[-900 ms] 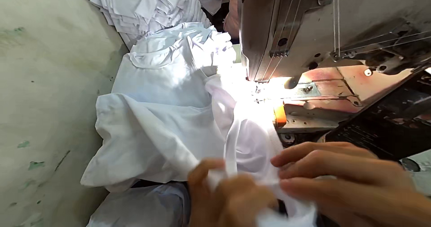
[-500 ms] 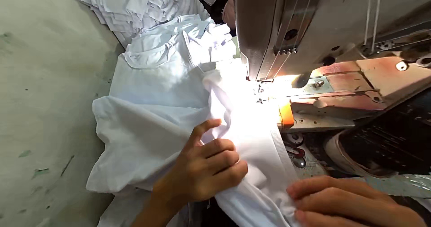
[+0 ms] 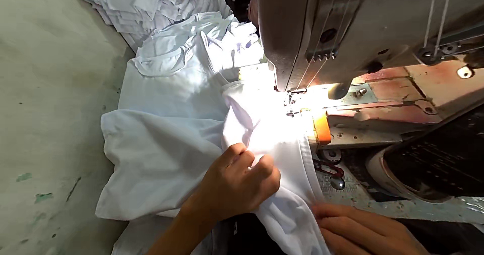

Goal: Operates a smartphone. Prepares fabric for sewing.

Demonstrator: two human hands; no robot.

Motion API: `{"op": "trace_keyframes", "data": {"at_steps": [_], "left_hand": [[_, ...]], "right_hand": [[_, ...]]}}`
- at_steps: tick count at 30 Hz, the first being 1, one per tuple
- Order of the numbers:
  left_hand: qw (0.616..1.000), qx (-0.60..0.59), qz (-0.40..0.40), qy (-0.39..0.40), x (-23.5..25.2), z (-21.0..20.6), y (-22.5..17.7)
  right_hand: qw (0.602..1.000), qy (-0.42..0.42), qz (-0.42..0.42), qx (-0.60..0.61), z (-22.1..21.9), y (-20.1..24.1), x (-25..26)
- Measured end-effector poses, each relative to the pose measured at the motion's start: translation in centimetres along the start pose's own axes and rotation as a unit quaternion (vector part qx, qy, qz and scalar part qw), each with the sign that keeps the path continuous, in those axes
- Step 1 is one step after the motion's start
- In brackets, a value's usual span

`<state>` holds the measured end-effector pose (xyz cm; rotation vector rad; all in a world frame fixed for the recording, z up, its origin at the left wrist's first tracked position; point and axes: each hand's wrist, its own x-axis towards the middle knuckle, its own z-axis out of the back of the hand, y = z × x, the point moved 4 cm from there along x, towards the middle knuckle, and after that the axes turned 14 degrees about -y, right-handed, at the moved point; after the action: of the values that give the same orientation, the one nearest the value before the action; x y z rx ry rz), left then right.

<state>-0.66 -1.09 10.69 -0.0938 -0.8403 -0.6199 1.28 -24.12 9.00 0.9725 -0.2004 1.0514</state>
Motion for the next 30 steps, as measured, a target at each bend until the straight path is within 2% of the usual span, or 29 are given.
{"op": "trace_keyframes", "data": {"at_steps": [4, 10, 13, 17, 19, 21, 22, 24, 27, 28, 30], "left_hand": [[0.999, 0.011, 0.033, -0.005, -0.5, 1.2, 0.0], [0.997, 0.06, 0.046, 0.0, 0.1, 1.4, 1.9], [0.996, 0.078, 0.039, 0.013, 1.1, 1.2, 3.8], [0.997, 0.073, -0.001, 0.029, 2.0, -0.1, 7.0], [0.996, 0.046, -0.043, 0.061, 3.0, -0.6, 9.2], [0.984, 0.044, -0.068, 0.158, 5.0, 0.4, 10.8], [0.973, 0.066, -0.054, 0.215, 6.4, 1.8, 10.5], [0.957, 0.095, -0.045, 0.27, 9.0, 5.7, 7.7], [0.946, 0.025, -0.07, 0.315, 10.4, 10.8, 0.4], [0.942, 0.009, -0.067, 0.328, 10.5, 11.5, -1.3], [0.952, 0.02, -0.058, 0.3, 10.1, 11.6, -2.8]], "right_hand": [[0.999, 0.002, -0.034, 0.034, 1.1, 0.6, 0.0], [0.998, 0.005, -0.022, -0.05, 0.2, 0.8, 1.3], [0.997, -0.022, -0.023, -0.067, -0.3, 0.3, 2.5], [0.989, -0.1, 0.01, -0.108, -1.4, -1.1, 4.5], [0.981, -0.144, 0.037, -0.126, -1.6, -1.8, 5.7], [0.978, -0.155, 0.043, -0.131, -1.6, -2.3, 7.1], [0.979, -0.152, 0.043, -0.131, -1.5, -2.6, 7.7], [0.981, -0.142, 0.042, -0.125, -1.2, -3.3, 8.2], [0.988, -0.099, 0.069, -0.092, -0.5, -3.4, 7.9], [0.991, -0.079, 0.085, -0.069, -0.1, -3.1, 7.7], [0.992, -0.048, 0.115, -0.005, 0.6, -1.8, 7.1]]}}
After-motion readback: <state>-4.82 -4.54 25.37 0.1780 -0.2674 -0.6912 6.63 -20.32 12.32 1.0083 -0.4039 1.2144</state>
